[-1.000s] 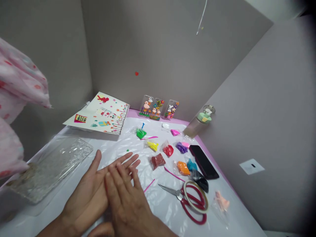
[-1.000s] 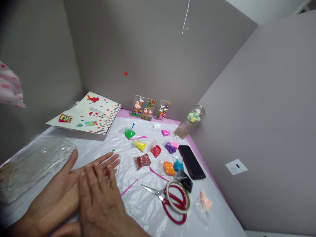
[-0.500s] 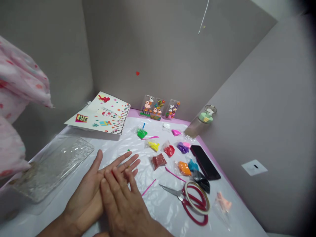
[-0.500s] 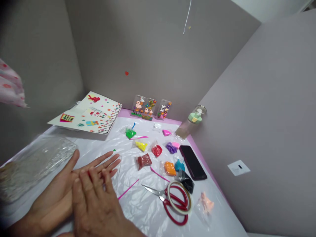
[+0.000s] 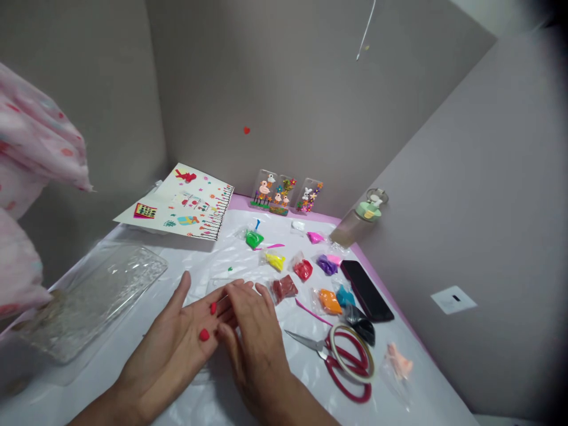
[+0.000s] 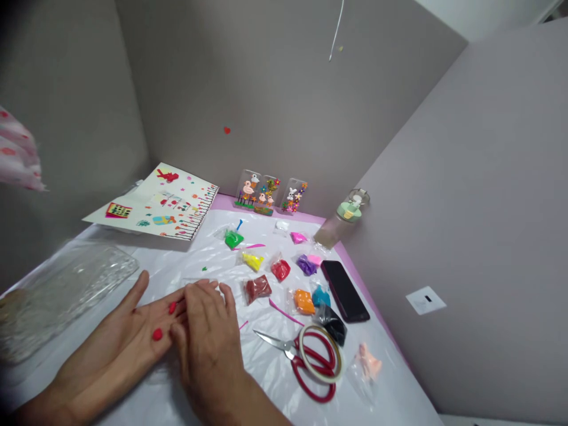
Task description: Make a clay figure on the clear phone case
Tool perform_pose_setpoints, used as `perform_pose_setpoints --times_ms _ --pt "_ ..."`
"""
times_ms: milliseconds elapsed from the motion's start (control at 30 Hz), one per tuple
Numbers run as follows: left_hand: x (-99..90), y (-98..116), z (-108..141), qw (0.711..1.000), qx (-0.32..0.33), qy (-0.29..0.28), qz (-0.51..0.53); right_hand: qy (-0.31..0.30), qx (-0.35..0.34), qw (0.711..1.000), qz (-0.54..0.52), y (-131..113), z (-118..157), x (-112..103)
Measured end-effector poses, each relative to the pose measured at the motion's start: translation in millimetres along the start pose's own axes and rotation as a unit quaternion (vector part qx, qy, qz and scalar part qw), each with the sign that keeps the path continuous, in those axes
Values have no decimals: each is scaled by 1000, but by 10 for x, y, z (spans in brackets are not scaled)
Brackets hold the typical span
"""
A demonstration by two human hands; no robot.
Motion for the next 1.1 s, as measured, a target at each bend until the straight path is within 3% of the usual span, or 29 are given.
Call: perform_pose_setpoints --times_ms 133,333,567,667,767,833,933,1000,1100 --pt "7 -57 -6 999 -10 -8 53 17 11 1000 10 4 -45 -24" --pt "-29 -129 12 1000 -24 -5 -20 28 37 999 8 13 -61 -14" --pt "-29 -183 -6 999 -31 9 -19 38 86 992 -86 34 -60 -40" --pt "-37 -127 -21 998 -29 47 -29 61 147 966 -202 97 -104 -127" --pt "-66 25 3 987 13 111 -116 76 261 898 -346 218 -144 -190" --pt "-67 168 43 957 75 150 -236 71 352 825 -437 300 -140 -168" --pt "-13 337 89 859 163 168 -456 38 436 719 -539 360 -106 -62" --pt "43 380 94 774 225 137 -576 11 451 685 -573 363 -86 4" --pt "61 342 77 683 275 53 -674 -17 444 680 -583 355 -72 47"
Point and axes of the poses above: each hand's wrist, its own z-axis away from the middle knuckle, its own x-axis out of the palm, y = z × x, the point moved 3 cm from there along -z, towards the middle knuckle, and after that the axes turned 3 degrees about -z, right-handed, at the moved point
